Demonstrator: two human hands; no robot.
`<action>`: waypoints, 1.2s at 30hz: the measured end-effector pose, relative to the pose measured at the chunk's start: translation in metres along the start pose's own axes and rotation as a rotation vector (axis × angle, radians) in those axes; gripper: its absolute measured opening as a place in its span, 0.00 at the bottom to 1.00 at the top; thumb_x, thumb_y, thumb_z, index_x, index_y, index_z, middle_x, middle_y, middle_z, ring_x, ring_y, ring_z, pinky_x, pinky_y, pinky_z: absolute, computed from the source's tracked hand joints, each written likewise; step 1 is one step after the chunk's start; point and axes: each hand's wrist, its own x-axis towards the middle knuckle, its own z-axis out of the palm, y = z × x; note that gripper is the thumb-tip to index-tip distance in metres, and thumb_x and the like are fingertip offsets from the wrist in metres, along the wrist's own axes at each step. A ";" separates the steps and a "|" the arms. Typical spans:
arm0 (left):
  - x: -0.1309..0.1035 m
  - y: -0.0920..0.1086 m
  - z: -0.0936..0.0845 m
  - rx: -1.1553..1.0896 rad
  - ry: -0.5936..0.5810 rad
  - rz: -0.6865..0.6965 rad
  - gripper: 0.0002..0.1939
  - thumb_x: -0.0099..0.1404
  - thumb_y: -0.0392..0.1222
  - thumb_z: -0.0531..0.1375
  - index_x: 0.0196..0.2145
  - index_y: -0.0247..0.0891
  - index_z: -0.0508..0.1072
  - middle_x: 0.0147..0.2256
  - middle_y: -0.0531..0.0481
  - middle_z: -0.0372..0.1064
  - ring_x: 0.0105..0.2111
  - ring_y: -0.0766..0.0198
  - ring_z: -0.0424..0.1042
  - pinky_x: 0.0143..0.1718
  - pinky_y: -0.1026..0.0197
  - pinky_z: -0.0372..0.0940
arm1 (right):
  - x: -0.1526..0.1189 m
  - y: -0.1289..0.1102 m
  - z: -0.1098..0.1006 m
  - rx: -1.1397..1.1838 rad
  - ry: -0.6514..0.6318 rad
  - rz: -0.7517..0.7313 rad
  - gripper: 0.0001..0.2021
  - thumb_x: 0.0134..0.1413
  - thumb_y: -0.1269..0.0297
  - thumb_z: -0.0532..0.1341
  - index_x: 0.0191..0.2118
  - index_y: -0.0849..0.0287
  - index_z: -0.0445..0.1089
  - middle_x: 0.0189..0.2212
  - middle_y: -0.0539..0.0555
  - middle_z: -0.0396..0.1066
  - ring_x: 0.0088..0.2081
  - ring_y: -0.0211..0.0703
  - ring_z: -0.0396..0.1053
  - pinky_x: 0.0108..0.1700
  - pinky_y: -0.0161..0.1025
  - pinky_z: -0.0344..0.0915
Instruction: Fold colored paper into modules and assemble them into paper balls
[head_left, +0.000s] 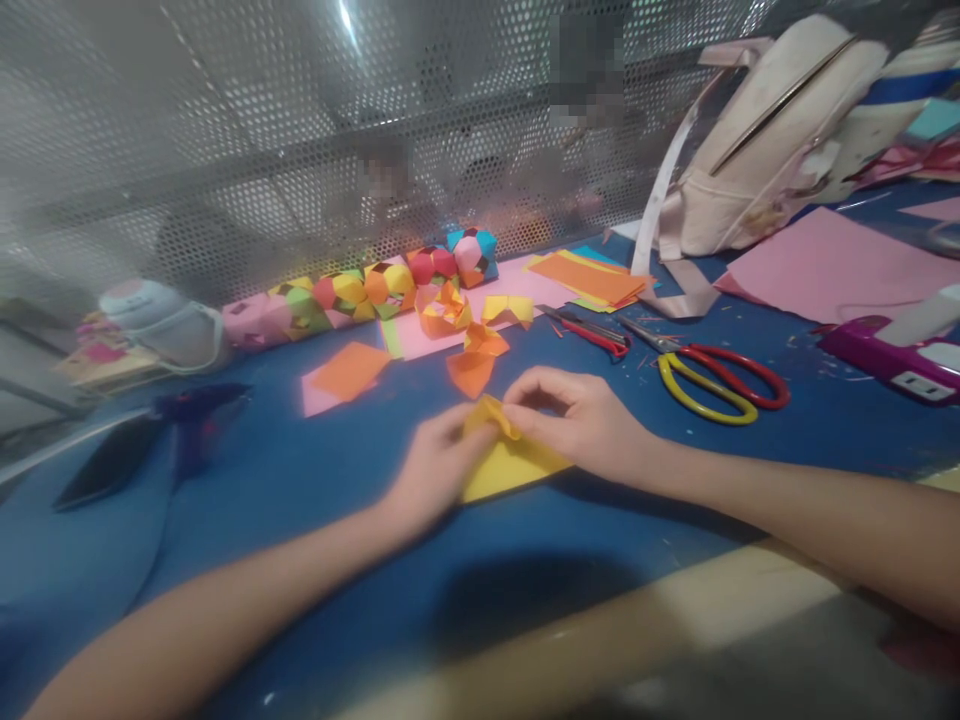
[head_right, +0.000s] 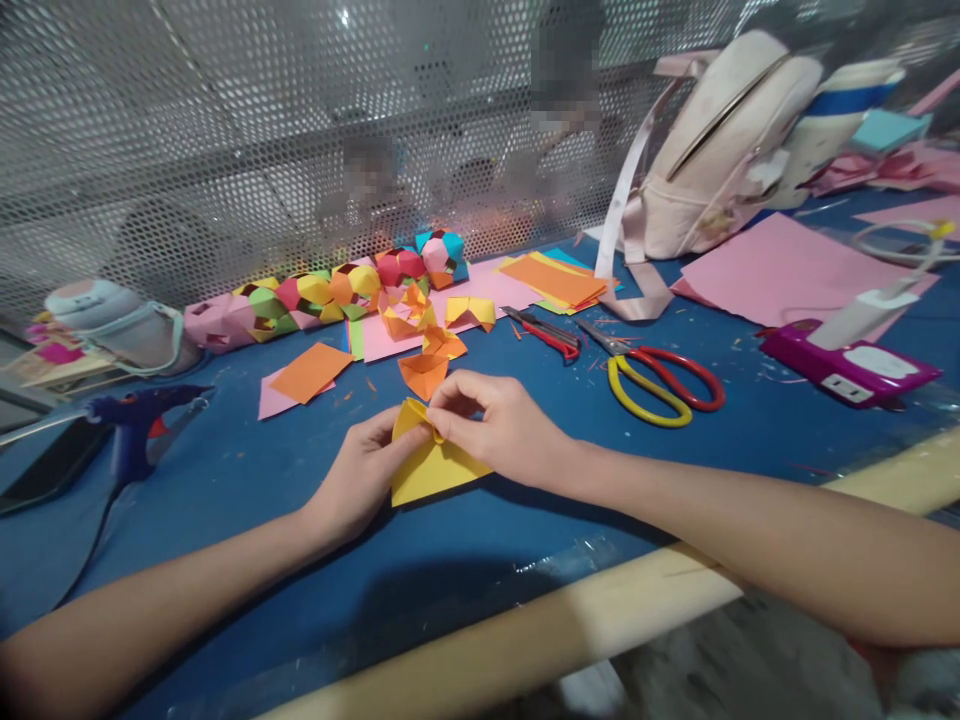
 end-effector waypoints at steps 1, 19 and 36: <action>0.000 0.000 0.000 -0.011 -0.002 -0.008 0.13 0.58 0.49 0.61 0.33 0.34 0.74 0.31 0.50 0.71 0.29 0.65 0.66 0.29 0.65 0.60 | 0.000 0.001 0.000 -0.001 -0.006 -0.007 0.05 0.53 0.64 0.59 0.29 0.59 0.67 0.27 0.50 0.72 0.29 0.37 0.68 0.32 0.34 0.66; 0.003 -0.001 0.001 0.056 0.045 -0.027 0.14 0.57 0.49 0.61 0.32 0.35 0.75 0.28 0.51 0.71 0.27 0.64 0.67 0.26 0.65 0.61 | 0.001 0.016 0.008 -0.243 0.005 -0.114 0.04 0.52 0.69 0.56 0.28 0.59 0.66 0.24 0.49 0.68 0.26 0.36 0.63 0.29 0.33 0.60; 0.017 -0.018 -0.018 -0.047 -0.159 -0.023 0.13 0.59 0.40 0.55 0.34 0.40 0.80 0.36 0.50 0.76 0.36 0.60 0.72 0.37 0.63 0.64 | 0.003 0.036 -0.001 -0.211 -0.079 -0.405 0.11 0.54 0.76 0.54 0.36 0.59 0.72 0.30 0.53 0.71 0.33 0.37 0.69 0.36 0.35 0.66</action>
